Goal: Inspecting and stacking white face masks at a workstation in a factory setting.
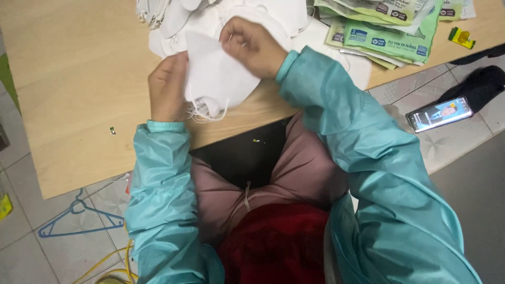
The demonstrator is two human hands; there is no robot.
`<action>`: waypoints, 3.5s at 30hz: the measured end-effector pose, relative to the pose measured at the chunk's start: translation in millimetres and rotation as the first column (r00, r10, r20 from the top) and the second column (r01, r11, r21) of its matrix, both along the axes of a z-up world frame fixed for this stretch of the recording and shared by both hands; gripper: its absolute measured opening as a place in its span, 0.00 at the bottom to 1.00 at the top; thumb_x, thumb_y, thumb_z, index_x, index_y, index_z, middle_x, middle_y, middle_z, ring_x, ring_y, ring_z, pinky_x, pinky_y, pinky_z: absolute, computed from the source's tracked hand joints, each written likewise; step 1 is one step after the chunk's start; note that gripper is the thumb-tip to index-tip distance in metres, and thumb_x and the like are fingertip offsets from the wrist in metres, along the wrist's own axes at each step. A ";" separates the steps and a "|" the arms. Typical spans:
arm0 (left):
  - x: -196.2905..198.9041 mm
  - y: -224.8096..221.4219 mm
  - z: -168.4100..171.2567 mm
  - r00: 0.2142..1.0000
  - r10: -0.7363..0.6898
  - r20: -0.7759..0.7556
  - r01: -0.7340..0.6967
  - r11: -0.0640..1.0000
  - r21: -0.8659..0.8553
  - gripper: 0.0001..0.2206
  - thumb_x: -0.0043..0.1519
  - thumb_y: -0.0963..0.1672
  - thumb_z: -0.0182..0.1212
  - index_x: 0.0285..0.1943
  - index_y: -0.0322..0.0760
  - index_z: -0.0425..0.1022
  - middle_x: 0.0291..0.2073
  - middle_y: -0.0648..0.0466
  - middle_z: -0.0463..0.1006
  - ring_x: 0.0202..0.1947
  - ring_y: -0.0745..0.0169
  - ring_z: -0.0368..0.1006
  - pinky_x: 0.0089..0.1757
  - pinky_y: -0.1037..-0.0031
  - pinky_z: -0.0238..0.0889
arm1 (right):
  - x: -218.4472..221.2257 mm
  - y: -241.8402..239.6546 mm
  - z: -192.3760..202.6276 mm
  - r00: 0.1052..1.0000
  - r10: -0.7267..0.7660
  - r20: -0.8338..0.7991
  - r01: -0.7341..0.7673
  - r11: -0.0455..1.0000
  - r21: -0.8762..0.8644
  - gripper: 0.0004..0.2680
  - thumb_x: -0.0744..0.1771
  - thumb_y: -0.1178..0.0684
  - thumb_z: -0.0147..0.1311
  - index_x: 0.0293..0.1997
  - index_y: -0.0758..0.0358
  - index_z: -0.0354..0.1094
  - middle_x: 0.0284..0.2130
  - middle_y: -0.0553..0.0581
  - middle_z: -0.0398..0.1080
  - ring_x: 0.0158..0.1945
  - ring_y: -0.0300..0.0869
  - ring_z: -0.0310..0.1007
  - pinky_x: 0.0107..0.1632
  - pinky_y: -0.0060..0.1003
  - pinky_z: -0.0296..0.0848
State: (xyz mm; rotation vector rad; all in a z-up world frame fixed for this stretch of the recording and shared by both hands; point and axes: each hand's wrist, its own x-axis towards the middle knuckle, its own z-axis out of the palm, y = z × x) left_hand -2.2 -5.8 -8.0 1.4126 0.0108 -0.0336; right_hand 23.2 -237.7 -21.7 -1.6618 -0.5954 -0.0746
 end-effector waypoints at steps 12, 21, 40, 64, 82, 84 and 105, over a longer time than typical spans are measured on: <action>9.8 15.5 -19.2 0.976 0.043 0.214 -0.089 0.973 0.213 0.05 0.63 0.41 0.63 0.45 0.36 0.80 0.39 0.56 0.83 0.43 0.67 0.77 0.49 0.74 0.73 | 33.6 -39.9 -32.2 0.869 -0.300 0.393 0.491 0.619 -0.614 0.10 0.65 0.50 0.62 0.48 0.54 0.69 0.40 0.58 0.70 0.42 0.56 0.71 0.40 0.53 0.69; 0.5 15.9 -6.9 0.955 0.048 0.293 -0.131 0.954 0.271 0.22 0.60 0.38 0.60 0.63 0.53 0.69 0.59 0.61 0.72 0.57 0.66 0.67 0.60 0.60 0.61 | 38.8 -34.2 -28.4 0.874 -0.378 0.305 0.437 0.338 -0.834 0.16 0.60 0.54 0.64 0.49 0.58 0.62 0.43 0.61 0.67 0.46 0.59 0.66 0.44 0.56 0.65; 9.8 21.1 -21.4 0.915 -0.036 0.402 -0.148 0.897 0.416 0.08 0.62 0.36 0.58 0.43 0.37 0.83 0.42 0.54 0.84 0.48 0.63 0.79 0.54 0.72 0.70 | 17.8 -47.4 0.6 0.786 -0.387 0.483 0.601 0.661 -0.449 0.03 0.66 0.60 0.55 0.40 0.57 0.69 0.36 0.58 0.69 0.41 0.52 0.67 0.38 0.47 0.67; 5.5 19.8 -14.2 0.918 -0.048 0.395 -0.130 0.902 0.412 0.08 0.62 0.36 0.59 0.44 0.39 0.83 0.43 0.53 0.83 0.49 0.61 0.78 0.55 0.71 0.70 | 43.6 -43.5 -29.4 0.860 -0.432 0.274 0.434 0.334 -0.837 0.15 0.62 0.52 0.64 0.51 0.58 0.65 0.44 0.61 0.69 0.46 0.58 0.67 0.42 0.55 0.68; 8.8 19.6 -18.1 0.930 -0.019 0.368 -0.154 0.887 0.435 0.08 0.62 0.37 0.60 0.44 0.38 0.83 0.44 0.54 0.82 0.50 0.62 0.78 0.56 0.71 0.69 | 7.4 -33.9 21.8 0.724 -0.428 0.541 0.624 0.740 -0.251 0.04 0.71 0.56 0.47 0.46 0.63 0.67 0.38 0.59 0.72 0.40 0.53 0.72 0.42 0.45 0.66; 9.8 19.4 -18.9 0.940 0.011 0.342 -0.163 0.894 0.418 0.07 0.61 0.38 0.60 0.43 0.39 0.83 0.43 0.54 0.82 0.50 0.62 0.78 0.56 0.72 0.69 | 3.8 -30.7 27.3 0.679 -0.441 0.587 0.609 0.784 -0.116 0.05 0.72 0.55 0.49 0.50 0.64 0.67 0.39 0.60 0.76 0.42 0.53 0.77 0.44 0.43 0.70; 12.4 18.1 -21.5 0.952 0.072 0.296 -0.194 0.893 0.407 0.05 0.63 0.42 0.63 0.44 0.39 0.84 0.42 0.56 0.83 0.48 0.66 0.78 0.55 0.74 0.69 | -6.8 -19.9 35.7 0.958 0.145 -0.246 0.051 0.761 0.647 0.05 0.69 0.52 0.59 0.47 0.58 0.70 0.42 0.53 0.76 0.46 0.41 0.78 0.51 0.37 0.79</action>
